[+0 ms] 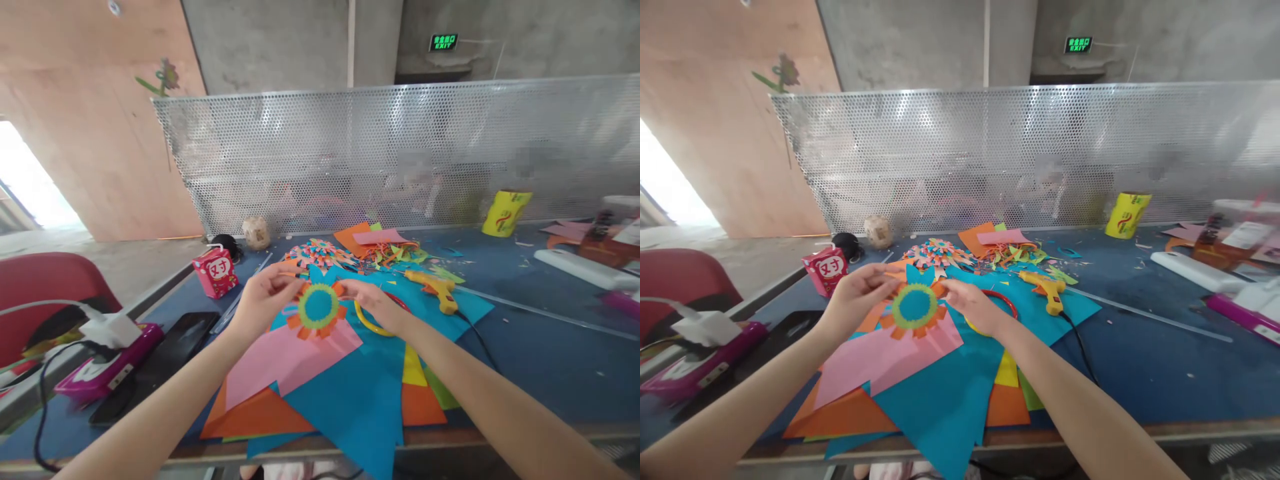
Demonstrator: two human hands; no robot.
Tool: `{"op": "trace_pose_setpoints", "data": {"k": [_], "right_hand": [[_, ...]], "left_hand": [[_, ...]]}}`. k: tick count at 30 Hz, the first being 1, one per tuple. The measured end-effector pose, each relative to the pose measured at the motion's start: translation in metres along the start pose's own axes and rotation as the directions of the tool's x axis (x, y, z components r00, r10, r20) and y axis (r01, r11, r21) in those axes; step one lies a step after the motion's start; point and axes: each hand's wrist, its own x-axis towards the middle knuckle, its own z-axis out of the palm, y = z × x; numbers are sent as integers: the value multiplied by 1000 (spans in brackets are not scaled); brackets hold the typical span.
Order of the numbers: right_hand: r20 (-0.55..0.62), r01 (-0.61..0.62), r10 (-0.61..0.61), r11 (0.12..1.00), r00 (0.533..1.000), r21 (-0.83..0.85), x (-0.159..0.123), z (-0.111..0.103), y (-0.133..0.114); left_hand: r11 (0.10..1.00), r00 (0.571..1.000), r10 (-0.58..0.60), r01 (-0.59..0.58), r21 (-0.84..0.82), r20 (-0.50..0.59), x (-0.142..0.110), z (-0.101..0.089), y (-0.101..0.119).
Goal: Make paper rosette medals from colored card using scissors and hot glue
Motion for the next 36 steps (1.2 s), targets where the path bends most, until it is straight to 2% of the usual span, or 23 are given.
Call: {"op": "trace_pose_setpoints", "data": {"k": [2,4,9,11,16,19,25,31,36], "right_hand": [[-60,-3,5,999,998,36,2,5,3],[-121,-21,25,999,992,33,4,9,7],[-183,-96,94,995,979,-1,9,8,14],[-199,-127,123,992,972,-7,9,7,16],[-174,-191,188,982,967,1,7,8,17],[-183,-213,211,977,960,9,7,9,17],[-195,-226,227,974,954,30,6,8,18],[-248,-253,283,957,927,144,7,9,15],[-180,-325,381,904,907,278,6,11,14]], "left_hand": [[961,984,-170,154,-228,-49,13,2,1],[906,961,-275,246,-346,-38,22,4,-5],[798,933,-350,342,-496,80,26,7,-30],[788,931,-346,356,-502,117,26,7,-38],[853,938,-337,340,-396,79,22,9,-49],[874,935,-343,353,-335,91,19,11,-50],[794,894,-422,445,-414,152,16,11,-47],[823,907,-382,422,-380,178,14,12,-51],[846,922,-365,387,-367,130,16,13,-55]]}}
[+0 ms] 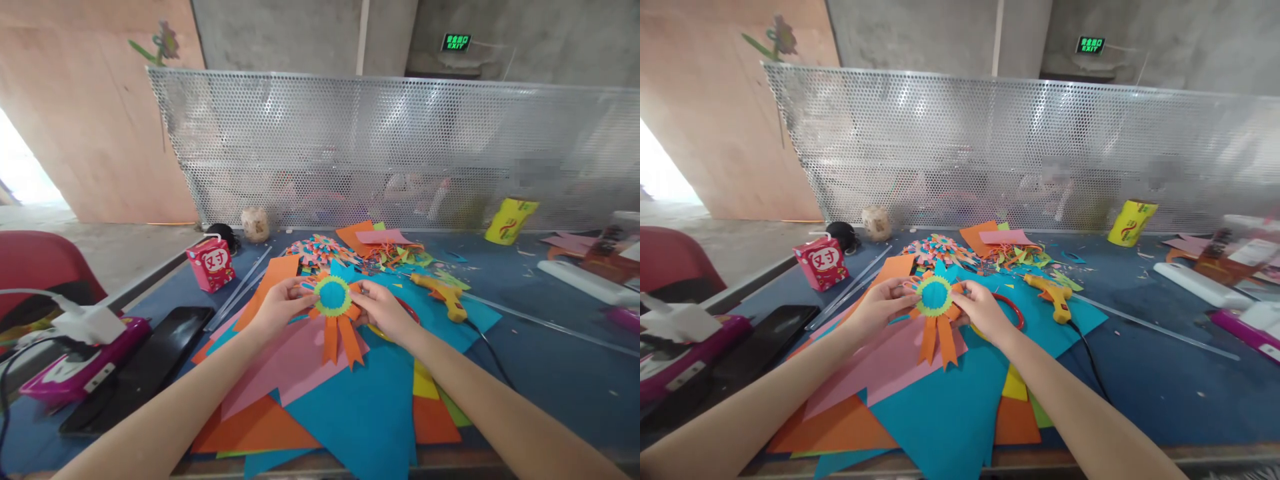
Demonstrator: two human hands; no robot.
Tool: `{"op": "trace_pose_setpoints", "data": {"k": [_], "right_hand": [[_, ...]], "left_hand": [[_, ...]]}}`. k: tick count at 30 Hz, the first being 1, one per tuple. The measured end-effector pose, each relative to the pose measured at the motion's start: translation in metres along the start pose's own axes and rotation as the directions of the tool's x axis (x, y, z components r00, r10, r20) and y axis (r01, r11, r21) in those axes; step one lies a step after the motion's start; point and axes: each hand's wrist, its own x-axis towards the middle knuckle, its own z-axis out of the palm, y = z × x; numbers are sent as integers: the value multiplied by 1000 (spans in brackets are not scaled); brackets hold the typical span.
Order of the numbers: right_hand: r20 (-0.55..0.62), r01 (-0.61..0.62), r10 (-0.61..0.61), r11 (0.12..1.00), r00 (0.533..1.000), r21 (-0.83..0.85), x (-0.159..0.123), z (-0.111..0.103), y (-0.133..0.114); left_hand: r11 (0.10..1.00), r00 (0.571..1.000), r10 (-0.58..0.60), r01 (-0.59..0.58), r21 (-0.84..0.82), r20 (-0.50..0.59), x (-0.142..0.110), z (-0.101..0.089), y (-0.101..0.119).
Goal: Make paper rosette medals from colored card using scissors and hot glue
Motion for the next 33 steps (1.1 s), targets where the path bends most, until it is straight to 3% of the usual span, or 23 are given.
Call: {"op": "trace_pose_setpoints", "data": {"k": [6,10,18,21,27,33], "right_hand": [[38,-70,70,997,997,10,-3,0,4],[127,68,-65,997,990,-24,-6,4,-3],[11,123,-125,946,992,-300,-2,1,2],[-5,124,-132,937,991,-327,-2,1,4],[1,79,-82,956,997,-283,-5,5,0],[21,-2,10,930,1000,-367,-9,6,-9]], "left_hand": [[1000,999,20,-19,6,-31,0,2,-3],[996,996,70,-74,-59,-62,-1,7,-2],[987,995,93,-97,-127,-40,-4,14,1],[987,994,109,-105,-122,21,-4,13,-3],[987,989,130,-122,-107,75,-6,11,-9],[999,999,26,-25,-27,28,-11,12,-4]]}}
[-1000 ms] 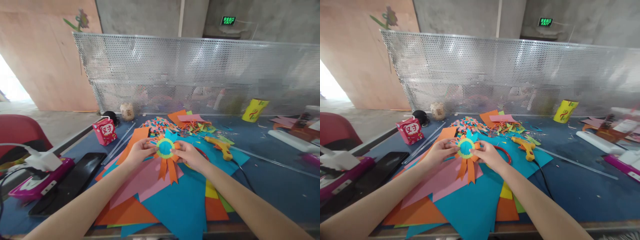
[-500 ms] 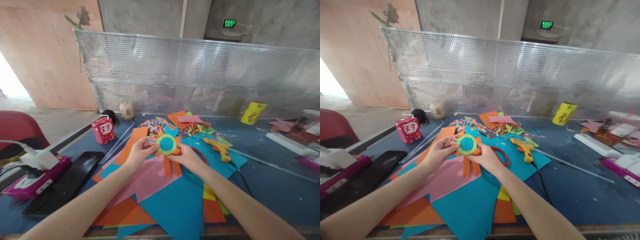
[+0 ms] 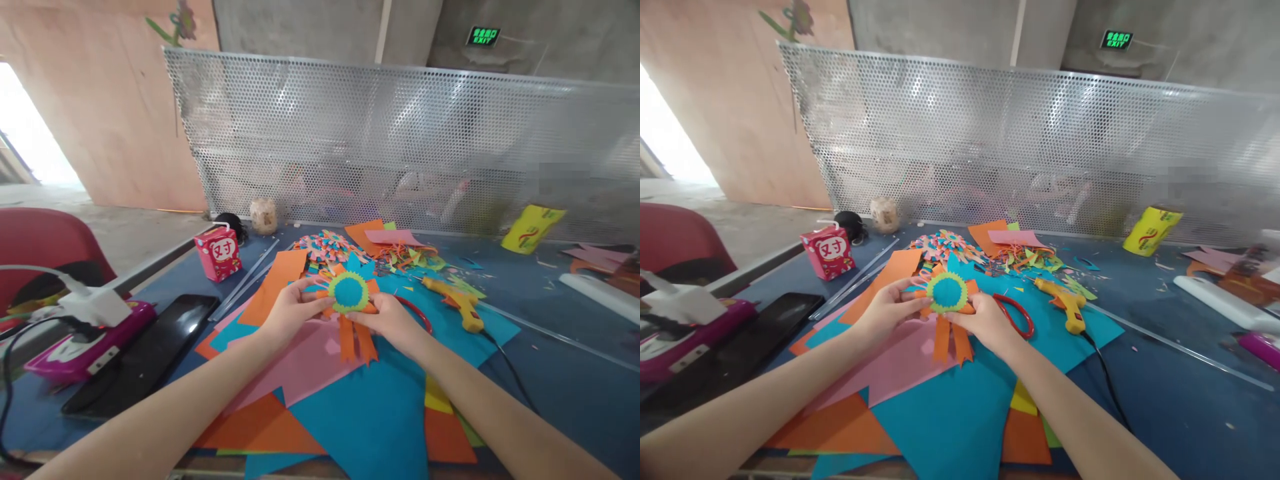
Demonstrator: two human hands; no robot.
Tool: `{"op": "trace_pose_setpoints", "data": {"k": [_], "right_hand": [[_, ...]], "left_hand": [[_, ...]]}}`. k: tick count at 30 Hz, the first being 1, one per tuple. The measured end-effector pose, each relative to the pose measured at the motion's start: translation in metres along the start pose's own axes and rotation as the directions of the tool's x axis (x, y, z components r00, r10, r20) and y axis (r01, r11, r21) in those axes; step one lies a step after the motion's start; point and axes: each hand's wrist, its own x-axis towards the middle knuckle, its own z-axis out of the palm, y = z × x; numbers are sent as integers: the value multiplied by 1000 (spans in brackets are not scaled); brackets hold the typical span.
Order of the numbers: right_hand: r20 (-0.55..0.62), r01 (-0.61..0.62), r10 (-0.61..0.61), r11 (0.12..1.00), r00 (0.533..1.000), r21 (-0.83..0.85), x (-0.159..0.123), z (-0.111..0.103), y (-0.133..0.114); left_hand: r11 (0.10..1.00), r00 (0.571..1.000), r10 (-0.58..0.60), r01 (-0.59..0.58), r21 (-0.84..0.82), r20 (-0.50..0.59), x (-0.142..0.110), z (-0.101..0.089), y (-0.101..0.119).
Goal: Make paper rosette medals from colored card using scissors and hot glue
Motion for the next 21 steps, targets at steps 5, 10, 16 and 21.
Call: {"op": "trace_pose_setpoints", "data": {"k": [5,10,16,21], "right_hand": [[-62,21,-18,998,998,61,2,2,4],[-138,38,-8,975,990,218,6,-1,6],[-171,16,90,843,981,537,9,-13,5],[-168,35,63,853,984,521,9,-11,7]], "left_hand": [[1000,1000,-3,3,3,-15,-1,0,3],[958,997,75,-74,278,10,-1,-8,11],[497,972,92,-232,836,215,-15,-22,23],[207,965,-151,-180,962,213,-26,-16,23]]}}
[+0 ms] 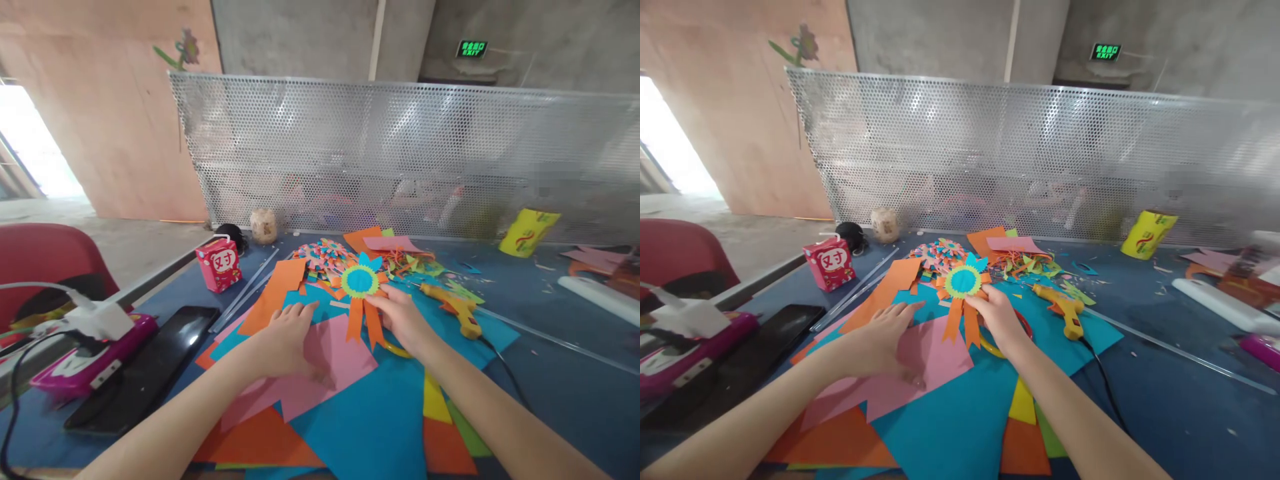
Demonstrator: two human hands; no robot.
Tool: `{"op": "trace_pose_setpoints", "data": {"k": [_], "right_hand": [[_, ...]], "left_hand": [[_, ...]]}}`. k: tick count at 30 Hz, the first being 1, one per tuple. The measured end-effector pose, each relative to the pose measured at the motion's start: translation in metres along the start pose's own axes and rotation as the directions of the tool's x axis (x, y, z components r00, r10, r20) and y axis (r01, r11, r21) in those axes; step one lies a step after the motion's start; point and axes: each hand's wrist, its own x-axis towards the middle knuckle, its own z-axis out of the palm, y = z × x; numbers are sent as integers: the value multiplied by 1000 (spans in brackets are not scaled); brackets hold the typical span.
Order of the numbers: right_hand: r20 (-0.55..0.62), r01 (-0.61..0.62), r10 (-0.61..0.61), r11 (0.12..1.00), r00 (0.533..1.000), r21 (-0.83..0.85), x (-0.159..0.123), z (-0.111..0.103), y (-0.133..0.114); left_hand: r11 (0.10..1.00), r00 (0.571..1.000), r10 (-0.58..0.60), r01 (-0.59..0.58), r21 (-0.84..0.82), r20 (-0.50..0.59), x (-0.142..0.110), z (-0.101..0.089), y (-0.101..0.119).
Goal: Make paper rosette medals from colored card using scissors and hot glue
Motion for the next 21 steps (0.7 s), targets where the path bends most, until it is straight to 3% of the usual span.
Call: {"op": "trace_pose_setpoints", "data": {"k": [4,8,11,14,17,19,21], "right_hand": [[-58,75,-71,995,996,70,2,-1,-5],[-79,120,-109,981,991,150,2,-2,-12],[87,42,-52,992,995,116,-4,5,-10],[323,52,16,978,946,-201,-13,14,-4],[307,243,-69,780,949,-577,-20,20,-5],[261,330,-201,579,944,-745,-23,20,-13],[210,291,-260,327,942,-899,-22,16,-23]], "left_hand": [[997,995,-47,52,-58,87,0,-7,-1],[990,994,-28,42,-133,102,-10,-28,-12],[974,998,-11,24,-225,58,-28,-48,-24],[929,998,56,-37,-369,42,-47,-66,-35],[802,996,87,-66,-594,7,-57,-80,-39],[652,997,35,-79,-754,-74,-56,-83,-36],[497,989,-62,-84,-864,-132,-47,-82,-31]]}}
